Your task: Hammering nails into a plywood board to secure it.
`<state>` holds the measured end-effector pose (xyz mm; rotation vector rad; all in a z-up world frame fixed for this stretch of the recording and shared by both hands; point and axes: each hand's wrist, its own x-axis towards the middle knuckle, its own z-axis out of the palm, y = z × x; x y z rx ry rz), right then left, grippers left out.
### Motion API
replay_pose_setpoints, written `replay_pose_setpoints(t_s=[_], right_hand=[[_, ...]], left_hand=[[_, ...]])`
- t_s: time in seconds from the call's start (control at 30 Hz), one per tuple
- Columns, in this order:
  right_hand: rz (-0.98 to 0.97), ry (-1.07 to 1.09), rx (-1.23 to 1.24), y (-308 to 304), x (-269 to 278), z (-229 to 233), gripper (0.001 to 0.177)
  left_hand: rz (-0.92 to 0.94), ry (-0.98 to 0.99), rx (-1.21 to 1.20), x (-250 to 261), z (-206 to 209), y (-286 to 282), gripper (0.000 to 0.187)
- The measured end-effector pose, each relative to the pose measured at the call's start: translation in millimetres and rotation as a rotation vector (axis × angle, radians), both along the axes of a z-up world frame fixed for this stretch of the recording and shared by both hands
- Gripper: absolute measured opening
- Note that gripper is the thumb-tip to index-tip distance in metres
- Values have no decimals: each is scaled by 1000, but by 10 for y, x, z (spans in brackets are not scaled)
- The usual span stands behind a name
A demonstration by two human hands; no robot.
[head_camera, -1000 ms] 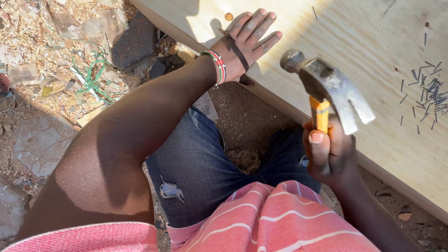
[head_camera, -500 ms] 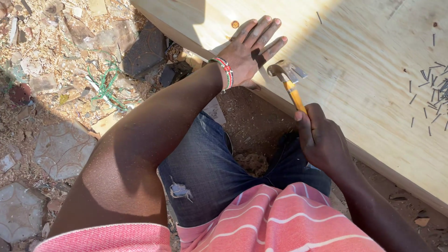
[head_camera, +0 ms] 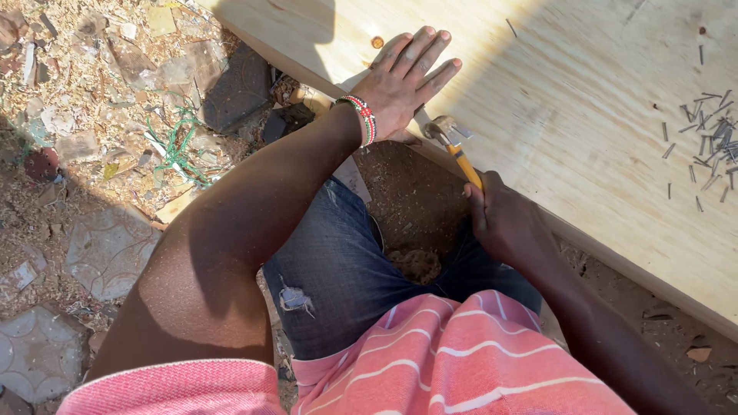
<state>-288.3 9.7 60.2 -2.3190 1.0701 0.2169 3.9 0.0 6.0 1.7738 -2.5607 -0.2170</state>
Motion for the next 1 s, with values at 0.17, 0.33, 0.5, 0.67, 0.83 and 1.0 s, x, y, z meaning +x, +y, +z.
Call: replay_pose_setpoints(t_s=[0.17,0.33,0.5,0.67,0.83,1.0], right_hand=[[-198,25,240,36,-140,178,39],[-358,-13,262,243,-518,111,47],[-595,-197,215,422,-1025,61,32],[-797,-378,261,583,-1492,-1,37],[-942,-516,348,703,-1705,-2,33],[-962,-515,381,800,-1776,110,36]], left_hand=[[-10,24,18,-51,-1,41,117],[-19,12,27,-80,77,15,100],[-24,1,222,-39,49,-146,159],[112,87,-47,-223,95,-672,84],[130,202,-311,-519,110,-1090,38],[89,39,-384,-653,-23,-1422,9]])
